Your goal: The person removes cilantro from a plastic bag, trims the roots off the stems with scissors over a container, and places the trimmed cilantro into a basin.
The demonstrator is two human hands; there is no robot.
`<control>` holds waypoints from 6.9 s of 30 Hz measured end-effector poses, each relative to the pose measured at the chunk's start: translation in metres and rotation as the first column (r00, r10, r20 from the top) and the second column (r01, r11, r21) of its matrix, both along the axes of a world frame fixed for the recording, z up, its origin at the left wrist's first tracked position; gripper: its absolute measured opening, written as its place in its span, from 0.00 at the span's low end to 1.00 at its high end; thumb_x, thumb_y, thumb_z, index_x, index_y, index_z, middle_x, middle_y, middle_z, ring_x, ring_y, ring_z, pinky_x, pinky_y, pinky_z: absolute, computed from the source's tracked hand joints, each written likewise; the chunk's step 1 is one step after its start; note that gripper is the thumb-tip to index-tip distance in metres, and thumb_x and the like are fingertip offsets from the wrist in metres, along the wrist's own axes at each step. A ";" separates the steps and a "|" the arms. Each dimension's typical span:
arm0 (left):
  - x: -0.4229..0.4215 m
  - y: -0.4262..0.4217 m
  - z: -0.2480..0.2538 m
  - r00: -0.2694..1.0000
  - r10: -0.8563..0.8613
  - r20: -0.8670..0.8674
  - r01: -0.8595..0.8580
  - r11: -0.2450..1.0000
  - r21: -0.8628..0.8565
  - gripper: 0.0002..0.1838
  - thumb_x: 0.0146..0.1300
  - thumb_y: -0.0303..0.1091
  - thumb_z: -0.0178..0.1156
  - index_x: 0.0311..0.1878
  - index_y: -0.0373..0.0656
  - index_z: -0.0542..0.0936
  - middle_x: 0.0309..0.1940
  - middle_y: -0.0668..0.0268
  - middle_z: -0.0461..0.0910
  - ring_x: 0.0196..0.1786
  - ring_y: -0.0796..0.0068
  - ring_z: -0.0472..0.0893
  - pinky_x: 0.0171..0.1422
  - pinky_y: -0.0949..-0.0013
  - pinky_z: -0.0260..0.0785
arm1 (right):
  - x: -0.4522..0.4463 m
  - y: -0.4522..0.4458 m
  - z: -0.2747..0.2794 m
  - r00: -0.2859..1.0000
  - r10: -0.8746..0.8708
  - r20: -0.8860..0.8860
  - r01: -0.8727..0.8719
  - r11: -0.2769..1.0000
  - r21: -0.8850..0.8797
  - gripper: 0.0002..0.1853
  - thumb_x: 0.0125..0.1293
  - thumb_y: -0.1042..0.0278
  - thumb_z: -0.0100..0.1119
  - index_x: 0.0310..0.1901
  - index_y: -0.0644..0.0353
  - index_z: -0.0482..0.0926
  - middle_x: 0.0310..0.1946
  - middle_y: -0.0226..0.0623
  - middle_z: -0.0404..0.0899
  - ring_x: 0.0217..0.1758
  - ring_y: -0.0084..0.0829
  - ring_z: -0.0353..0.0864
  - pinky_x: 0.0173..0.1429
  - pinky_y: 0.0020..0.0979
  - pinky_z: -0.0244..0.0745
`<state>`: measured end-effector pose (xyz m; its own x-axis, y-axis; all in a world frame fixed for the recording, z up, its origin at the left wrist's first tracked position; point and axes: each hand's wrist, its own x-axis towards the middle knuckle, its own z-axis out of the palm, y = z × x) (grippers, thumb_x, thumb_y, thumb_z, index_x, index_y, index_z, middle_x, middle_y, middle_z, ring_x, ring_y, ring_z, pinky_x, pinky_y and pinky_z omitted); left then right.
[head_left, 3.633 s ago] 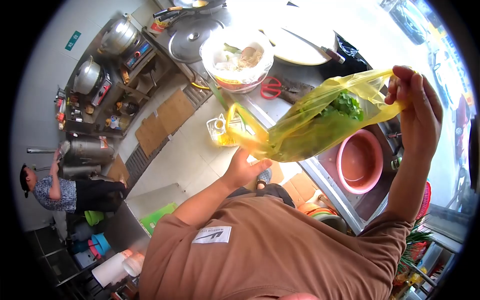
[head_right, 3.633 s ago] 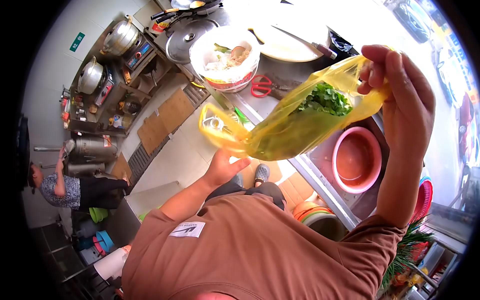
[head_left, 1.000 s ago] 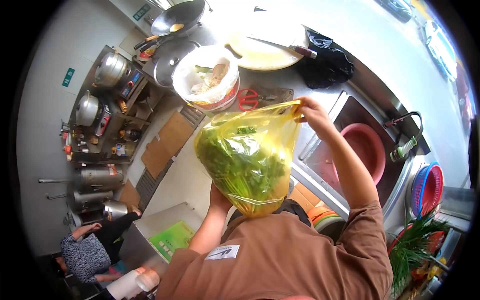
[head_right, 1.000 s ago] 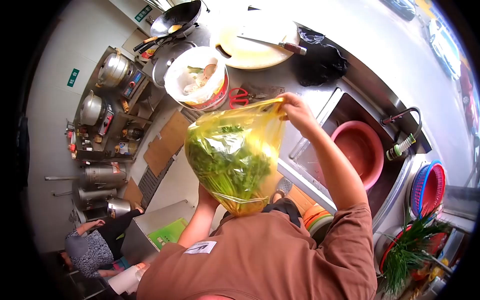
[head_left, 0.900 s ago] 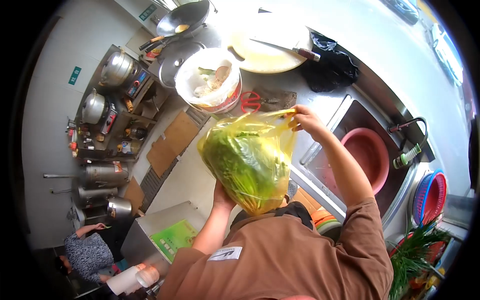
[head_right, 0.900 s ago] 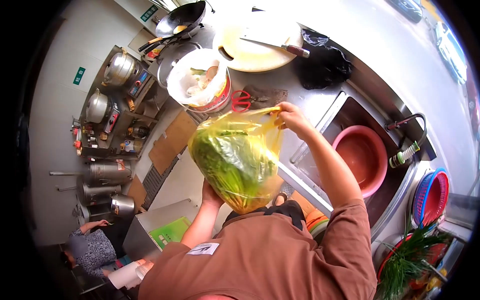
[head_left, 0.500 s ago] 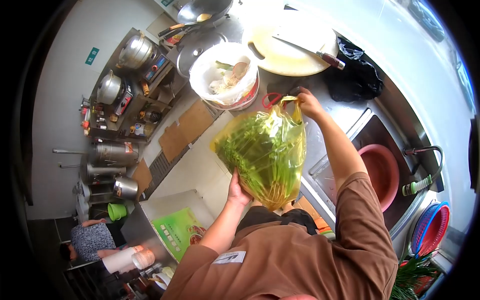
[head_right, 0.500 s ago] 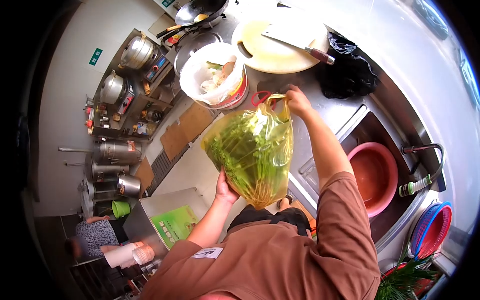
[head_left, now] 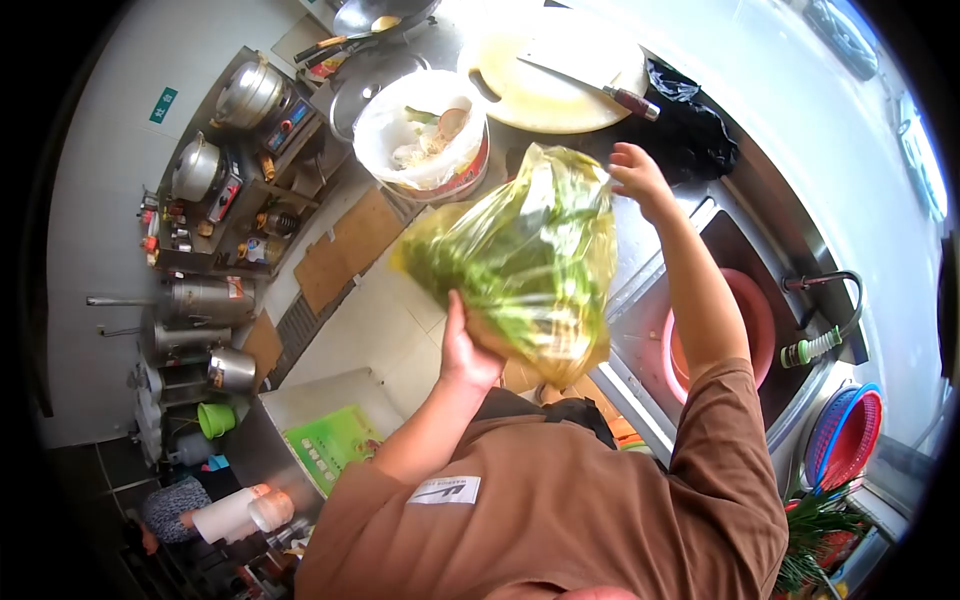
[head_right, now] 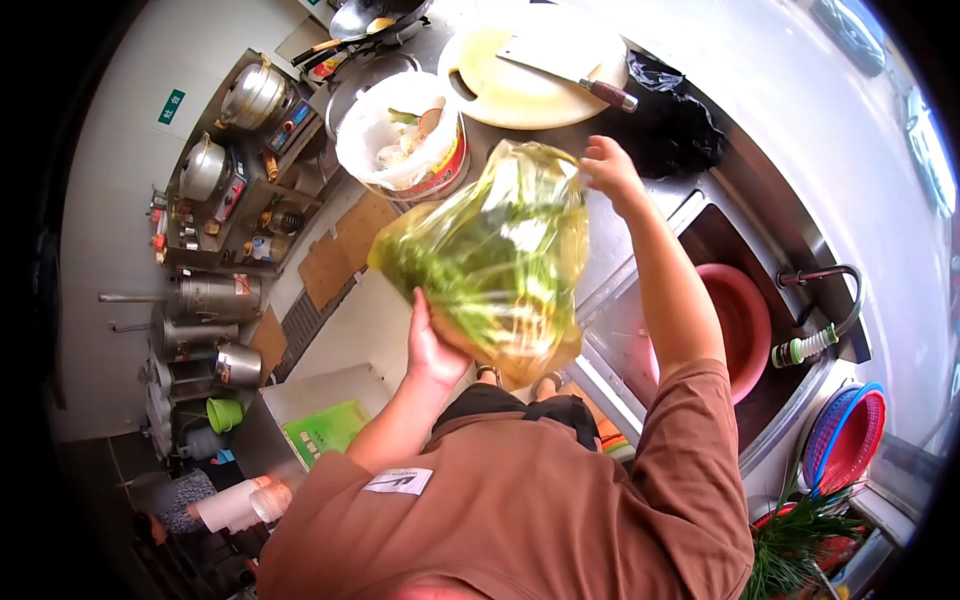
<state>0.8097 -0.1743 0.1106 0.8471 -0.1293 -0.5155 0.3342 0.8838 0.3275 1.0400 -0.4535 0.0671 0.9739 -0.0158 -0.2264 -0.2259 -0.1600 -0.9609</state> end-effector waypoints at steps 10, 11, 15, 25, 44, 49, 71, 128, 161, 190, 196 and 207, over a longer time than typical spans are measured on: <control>0.042 -0.044 -0.041 0.968 -0.195 -0.157 0.231 0.936 0.266 0.24 0.67 0.37 0.65 0.60 0.42 0.66 0.55 0.56 0.72 0.60 0.56 0.74 0.67 0.47 0.69 | -0.262 -0.023 -0.062 0.937 -0.309 0.163 0.340 0.912 -0.228 0.25 0.71 0.62 0.59 0.64 0.69 0.70 0.59 0.48 0.73 0.59 0.37 0.76 0.65 0.37 0.70; 0.044 -0.039 -0.039 0.959 -0.251 -0.132 0.281 0.906 0.317 0.22 0.67 0.36 0.65 0.59 0.42 0.67 0.50 0.58 0.75 0.55 0.58 0.78 0.63 0.47 0.72 | -0.276 -0.013 -0.056 0.927 -0.345 0.146 0.371 0.897 -0.238 0.27 0.70 0.60 0.61 0.65 0.68 0.69 0.59 0.49 0.72 0.58 0.38 0.76 0.65 0.37 0.71; 0.056 -0.010 -0.017 0.926 -0.368 -0.081 0.247 0.429 0.869 0.22 0.67 0.35 0.66 0.60 0.38 0.71 0.45 0.60 0.77 0.48 0.71 0.79 0.55 0.65 0.76 | -0.304 0.011 -0.061 0.883 -0.395 0.252 0.465 0.807 -0.364 0.34 0.68 0.58 0.66 0.68 0.66 0.65 0.51 0.43 0.74 0.45 0.32 0.76 0.56 0.34 0.73; 0.172 0.034 -0.028 0.865 -0.488 0.118 -0.142 -0.013 0.990 0.16 0.61 0.35 0.69 0.46 0.33 0.81 0.37 0.58 0.84 0.37 0.73 0.81 0.46 0.69 0.74 | -0.253 0.019 -0.031 0.829 -0.550 0.105 0.549 0.835 0.040 0.14 0.69 0.74 0.57 0.54 0.69 0.79 0.44 0.37 0.82 0.42 0.23 0.79 0.48 0.27 0.76; 0.155 0.017 0.093 0.755 -0.484 0.442 -0.101 0.580 0.808 0.05 0.68 0.28 0.65 0.41 0.38 0.80 0.31 0.72 0.80 0.32 0.86 0.76 0.38 0.81 0.70 | -0.055 -0.075 0.116 0.848 -0.408 0.338 0.492 0.844 -0.215 0.11 0.70 0.73 0.55 0.49 0.63 0.84 0.30 0.29 0.80 0.26 0.17 0.74 0.29 0.21 0.71; 0.181 0.012 0.136 0.724 -0.394 0.567 -0.357 0.489 0.796 0.06 0.67 0.30 0.66 0.36 0.38 0.81 0.27 0.72 0.80 0.30 0.87 0.75 0.35 0.80 0.68 | -0.035 -0.083 0.156 0.795 -0.367 0.483 0.523 0.818 -0.239 0.12 0.70 0.73 0.56 0.51 0.64 0.84 0.38 0.33 0.84 0.37 0.20 0.79 0.40 0.22 0.75; 0.206 -0.057 0.186 0.524 -0.519 0.675 -0.454 0.500 0.737 0.09 0.67 0.34 0.66 0.40 0.38 0.80 0.30 0.72 0.80 0.32 0.87 0.76 0.37 0.82 0.72 | -0.062 -0.016 0.175 0.812 0.275 0.514 0.000 0.881 -0.472 0.28 0.62 0.57 0.70 0.63 0.53 0.76 0.61 0.50 0.74 0.59 0.40 0.77 0.64 0.39 0.72; 0.170 -0.055 0.031 0.596 -0.529 0.604 -0.396 0.460 0.794 0.37 0.67 0.31 0.63 0.73 0.30 0.57 0.58 0.50 0.74 0.58 0.64 0.77 0.60 0.65 0.71 | -0.084 -0.079 0.156 0.650 -0.731 0.207 0.661 0.679 0.321 0.19 0.77 0.59 0.50 0.59 0.64 0.74 0.50 0.35 0.79 0.51 0.29 0.81 0.48 0.32 0.82; 0.193 -0.031 -0.091 -0.023 -0.988 -0.155 -0.813 -0.072 0.578 0.04 0.57 0.31 0.59 0.32 0.43 0.82 0.76 0.64 0.61 0.77 0.59 0.61 0.76 0.50 0.57 | -0.155 -0.224 0.210 0.436 -0.841 0.322 0.744 0.538 0.397 0.18 0.77 0.62 0.48 0.60 0.64 0.74 0.54 0.41 0.81 0.57 0.38 0.81 0.55 0.40 0.81; 0.149 -0.112 0.121 0.399 -0.562 0.724 0.408 0.816 0.409 0.15 0.69 0.24 0.57 0.58 0.34 0.77 0.43 0.60 0.83 0.45 0.72 0.83 0.52 0.72 0.76 | -0.300 0.021 0.320 0.481 -0.529 0.699 0.848 0.483 -0.219 0.13 0.68 0.76 0.62 0.53 0.64 0.80 0.39 0.29 0.81 0.42 0.15 0.78 0.47 0.18 0.76; 0.097 -0.102 0.134 0.216 -0.723 0.656 0.277 0.690 0.669 0.30 0.65 0.28 0.65 0.68 0.32 0.66 0.60 0.57 0.75 0.59 0.70 0.77 0.63 0.68 0.70 | -0.352 -0.008 0.303 0.282 -0.378 0.882 0.958 0.061 -0.280 0.08 0.67 0.71 0.64 0.45 0.61 0.84 0.36 0.33 0.83 0.36 0.20 0.82 0.43 0.24 0.78; -0.151 -0.175 0.048 0.291 -0.689 0.664 0.938 0.341 -0.058 0.20 0.70 0.30 0.59 0.63 0.37 0.71 0.57 0.58 0.76 0.58 0.66 0.78 0.63 0.64 0.70 | -0.495 0.073 0.252 0.470 -0.156 0.869 0.676 0.697 -0.240 0.21 0.60 0.67 0.68 0.55 0.59 0.78 0.44 0.44 0.79 0.46 0.43 0.80 0.49 0.40 0.75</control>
